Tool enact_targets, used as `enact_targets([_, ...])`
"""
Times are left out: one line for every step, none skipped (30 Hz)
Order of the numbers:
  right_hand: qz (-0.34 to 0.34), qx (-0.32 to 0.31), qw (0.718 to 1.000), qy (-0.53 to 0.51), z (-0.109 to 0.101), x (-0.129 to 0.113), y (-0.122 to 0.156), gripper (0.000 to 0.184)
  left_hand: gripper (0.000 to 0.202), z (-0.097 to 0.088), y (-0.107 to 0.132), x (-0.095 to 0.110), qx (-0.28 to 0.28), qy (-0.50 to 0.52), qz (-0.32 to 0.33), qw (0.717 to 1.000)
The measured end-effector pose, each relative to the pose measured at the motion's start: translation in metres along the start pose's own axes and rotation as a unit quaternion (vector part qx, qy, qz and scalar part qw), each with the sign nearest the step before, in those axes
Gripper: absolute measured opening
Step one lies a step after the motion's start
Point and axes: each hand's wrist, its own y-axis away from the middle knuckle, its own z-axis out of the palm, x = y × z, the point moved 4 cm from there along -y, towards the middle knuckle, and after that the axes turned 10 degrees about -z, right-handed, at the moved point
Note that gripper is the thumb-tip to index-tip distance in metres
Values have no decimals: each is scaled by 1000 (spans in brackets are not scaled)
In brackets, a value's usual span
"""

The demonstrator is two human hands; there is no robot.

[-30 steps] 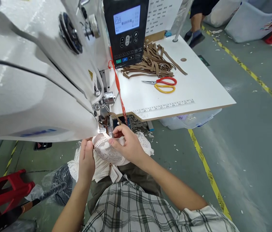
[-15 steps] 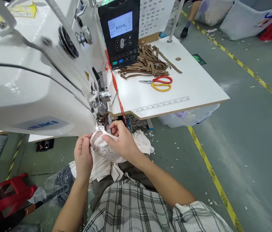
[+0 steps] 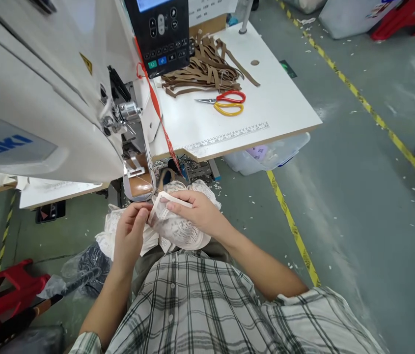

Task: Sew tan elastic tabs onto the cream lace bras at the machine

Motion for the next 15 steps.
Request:
enact_targets([4, -1, 1000, 2, 0, 0, 3, 34, 24, 1, -1, -1, -13, 8, -10, 1000])
enact_targets([7, -4, 1000, 5, -1, 1, 6, 34, 26, 2, -3, -1, -27, 17, -18, 999])
enact_targets([10, -8, 1000, 9, -1, 1, 9, 33, 28, 4, -4, -2, -41, 24, -24, 999])
enact_targets([12, -14, 1000, 14, -1, 1, 11, 32, 30, 6, -4, -4, -53, 29, -30, 998])
enact_targets([14, -21, 1000, 18, -1, 1, 13, 30, 31, 8, -5, -5, -60, 33, -35, 997])
enact_targets([14, -27, 999, 21, -2, 1, 15, 29, 30, 10, -6, -7, -65, 39, -42, 996])
enact_targets([14, -34, 999, 23, -2, 1, 16, 28, 29, 13, -6, -8, -68, 53, -53, 995])
enact_targets([13, -40, 999, 25, -2, 1, 18, 28, 28, 17, -7, -10, -76, 75, -65, 992])
enact_targets([12, -46, 998, 30, -2, 1, 19, 28, 28, 21, -7, -10, -91, 103, -79, 987])
enact_targets([9, -50, 998, 39, -2, 1, 20, 28, 28, 25, -7, -9, -109, 132, -93, 981])
enact_targets([5, -53, 997, 55, -2, 1, 21, 27, 28, 29, -7, -8, -128, 157, -109, 973])
enact_targets([-1, -52, 996, 77, -3, 1, 22, 26, 29, 32, -6, -6, -145, 178, -123, 965])
enact_targets([-9, -46, 993, 108, -3, 1, 23, 24, 30, 33, -5, -3, -156, 195, -134, 959])
enact_targets([-19, -35, 989, 145, -3, 2, 24, 22, 31, 34, -4, 0, -163, 209, -139, 954])
enact_targets([-34, -21, 981, 188, -4, 3, 25, 20, 30, 34, -2, 3, -166, 221, -137, 951])
